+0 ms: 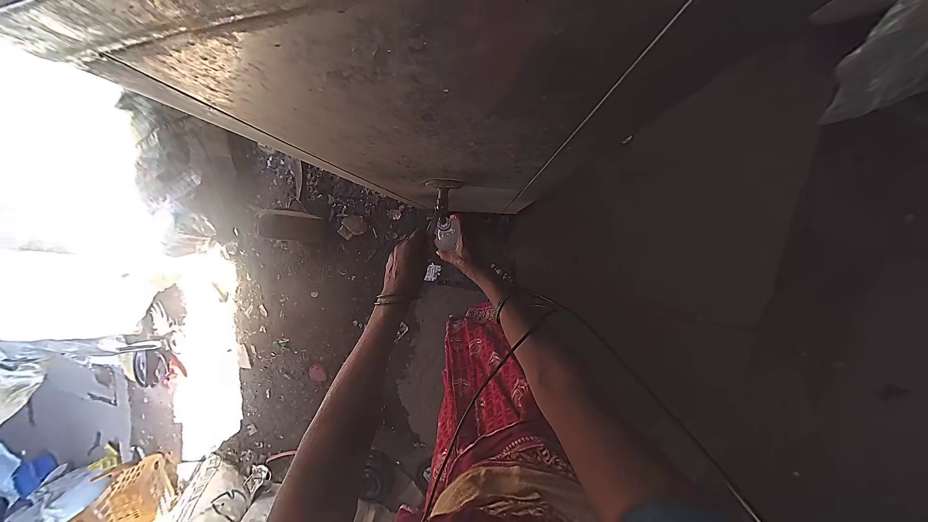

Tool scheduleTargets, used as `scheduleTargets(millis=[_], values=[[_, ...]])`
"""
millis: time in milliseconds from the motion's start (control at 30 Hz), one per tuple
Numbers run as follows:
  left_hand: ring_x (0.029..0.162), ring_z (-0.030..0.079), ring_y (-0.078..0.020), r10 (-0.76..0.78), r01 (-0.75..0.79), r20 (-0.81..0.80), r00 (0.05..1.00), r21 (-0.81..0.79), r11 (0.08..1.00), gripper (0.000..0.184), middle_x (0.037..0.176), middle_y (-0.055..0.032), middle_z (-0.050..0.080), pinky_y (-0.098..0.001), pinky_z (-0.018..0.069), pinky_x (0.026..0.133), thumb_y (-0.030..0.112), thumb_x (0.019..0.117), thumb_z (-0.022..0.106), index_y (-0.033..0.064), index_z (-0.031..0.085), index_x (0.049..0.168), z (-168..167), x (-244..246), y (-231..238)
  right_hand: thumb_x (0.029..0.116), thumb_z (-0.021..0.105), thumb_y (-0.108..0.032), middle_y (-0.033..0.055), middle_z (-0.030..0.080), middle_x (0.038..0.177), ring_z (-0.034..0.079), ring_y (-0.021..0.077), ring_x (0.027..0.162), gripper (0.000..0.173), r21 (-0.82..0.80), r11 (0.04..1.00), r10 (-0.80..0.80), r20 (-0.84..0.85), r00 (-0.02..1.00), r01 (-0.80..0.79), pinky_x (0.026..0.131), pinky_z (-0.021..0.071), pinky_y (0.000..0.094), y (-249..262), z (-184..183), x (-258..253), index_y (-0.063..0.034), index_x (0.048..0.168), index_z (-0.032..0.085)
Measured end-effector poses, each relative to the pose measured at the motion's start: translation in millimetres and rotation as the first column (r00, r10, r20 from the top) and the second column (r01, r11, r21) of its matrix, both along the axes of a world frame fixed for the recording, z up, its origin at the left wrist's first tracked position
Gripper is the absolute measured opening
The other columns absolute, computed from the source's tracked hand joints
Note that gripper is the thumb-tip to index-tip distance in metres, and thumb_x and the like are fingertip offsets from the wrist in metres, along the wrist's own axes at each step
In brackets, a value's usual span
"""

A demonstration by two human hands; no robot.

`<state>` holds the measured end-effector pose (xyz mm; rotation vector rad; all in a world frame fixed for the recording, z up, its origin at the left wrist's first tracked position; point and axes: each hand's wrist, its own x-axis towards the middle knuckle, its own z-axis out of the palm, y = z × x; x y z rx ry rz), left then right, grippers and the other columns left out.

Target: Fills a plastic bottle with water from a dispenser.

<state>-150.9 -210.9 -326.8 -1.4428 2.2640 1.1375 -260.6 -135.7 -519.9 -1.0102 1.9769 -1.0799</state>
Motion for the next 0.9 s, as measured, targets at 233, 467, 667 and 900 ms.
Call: scheduleTargets(millis=[233, 467, 667, 900], values=[[0.091, 0.070, -0.0376, 0.004, -0.004, 0.010, 1.000, -0.009, 1.000, 0.033, 0.098, -0.0175, 0.072, -0.0600, 0.0537, 0.083, 0.024, 0.1115, 0.041, 0.0074, 0.063, 0.130, -8.8, -0.6, -2.9, 0.0633, 0.093, -0.013, 0.0296, 0.057, 0.135, 0.057, 0.0397, 0.127, 0.091, -0.069, 0.997, -0.014, 0.035, 0.999, 0.016, 0.108, 0.0471, 0.0501, 2.1, 8.5, -0.6, 0.0083, 0.140, 0.049], [0.092, 0.070, -0.0386, 0.000, 0.000, 0.017, 1.000, -0.011, 1.000, 0.033, 0.100, -0.0194, 0.071, -0.0605, 0.0534, 0.083, 0.024, 0.1119, 0.040, 0.0057, 0.063, 0.127, -5.9, -1.4, -2.0, 0.0630, 0.094, -0.014, 0.0301, 0.054, 0.140, 0.054, 0.0410, 0.132, 0.095, -0.025, 1.000, 0.006, 0.025, 1.000, -0.006, 0.112, 0.0441, 0.0495, 0.5, 7.0, 0.1, 0.0090, 0.142, 0.047], [0.091, 0.070, -0.0369, 0.009, -0.009, 0.027, 1.000, -0.002, 1.000, 0.032, 0.097, -0.0178, 0.071, -0.0598, 0.0540, 0.083, 0.026, 0.1116, 0.041, 0.0057, 0.063, 0.124, -8.3, -0.9, -2.2, 0.0647, 0.093, -0.016, 0.0287, 0.054, 0.140, 0.055, 0.0398, 0.131, 0.095, 0.020, 1.000, 0.002, 0.069, 0.998, -0.003, 0.110, 0.0462, 0.0509, 0.4, 10.0, -0.5, 0.0062, 0.144, 0.046], [0.093, 0.069, -0.0389, 0.016, -0.016, 0.032, 0.999, -0.006, 1.000, 0.032, 0.098, -0.0200, 0.070, -0.0609, 0.0531, 0.083, 0.025, 0.1111, 0.043, 0.0056, 0.063, 0.126, -7.2, -1.7, -2.1, 0.0657, 0.092, -0.017, 0.0292, 0.056, 0.139, 0.055, 0.0403, 0.130, 0.093, -0.009, 1.000, 0.012, 0.040, 0.999, -0.011, 0.111, 0.0453, 0.0499, 1.0, 14.1, -2.1, 0.0081, 0.143, 0.047]])
